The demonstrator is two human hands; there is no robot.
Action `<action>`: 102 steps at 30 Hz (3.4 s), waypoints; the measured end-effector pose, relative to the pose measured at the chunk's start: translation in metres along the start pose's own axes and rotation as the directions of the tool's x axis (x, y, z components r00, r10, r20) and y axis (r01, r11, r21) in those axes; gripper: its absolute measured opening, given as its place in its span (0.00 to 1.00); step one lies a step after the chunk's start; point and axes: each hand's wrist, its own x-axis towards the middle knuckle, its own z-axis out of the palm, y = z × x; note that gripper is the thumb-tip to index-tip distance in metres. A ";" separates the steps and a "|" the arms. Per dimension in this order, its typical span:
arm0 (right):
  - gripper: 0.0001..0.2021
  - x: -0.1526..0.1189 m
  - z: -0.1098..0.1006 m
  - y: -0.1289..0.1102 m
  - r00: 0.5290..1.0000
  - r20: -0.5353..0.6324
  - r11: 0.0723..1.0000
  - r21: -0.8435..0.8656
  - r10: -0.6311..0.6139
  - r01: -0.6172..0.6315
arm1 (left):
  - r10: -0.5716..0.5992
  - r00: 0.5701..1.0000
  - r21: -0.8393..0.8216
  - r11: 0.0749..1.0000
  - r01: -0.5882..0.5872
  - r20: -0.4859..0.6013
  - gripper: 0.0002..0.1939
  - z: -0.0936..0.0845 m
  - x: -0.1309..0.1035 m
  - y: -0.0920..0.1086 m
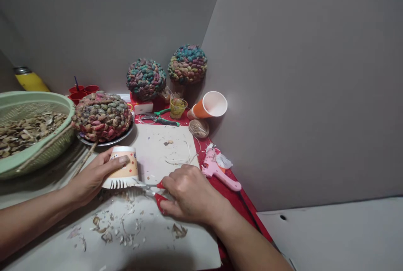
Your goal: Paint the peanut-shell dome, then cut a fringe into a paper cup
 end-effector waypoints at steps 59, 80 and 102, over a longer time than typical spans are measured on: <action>0.27 0.014 0.051 0.031 0.913 -0.400 0.947 0.317 0.083 0.053 | 0.117 0.991 -0.196 0.972 -0.128 -0.066 0.34 -0.006 0.025 -0.018; 0.21 0.017 0.035 0.018 0.840 -0.543 0.921 0.329 0.004 0.209 | 0.088 0.995 -0.237 0.969 -0.073 0.053 0.30 -0.004 -0.002 -0.001; 0.28 0.011 0.026 0.014 0.841 -0.540 0.896 0.394 0.045 0.205 | 0.238 0.968 -0.144 0.964 -0.225 0.080 0.37 0.001 -0.013 -0.012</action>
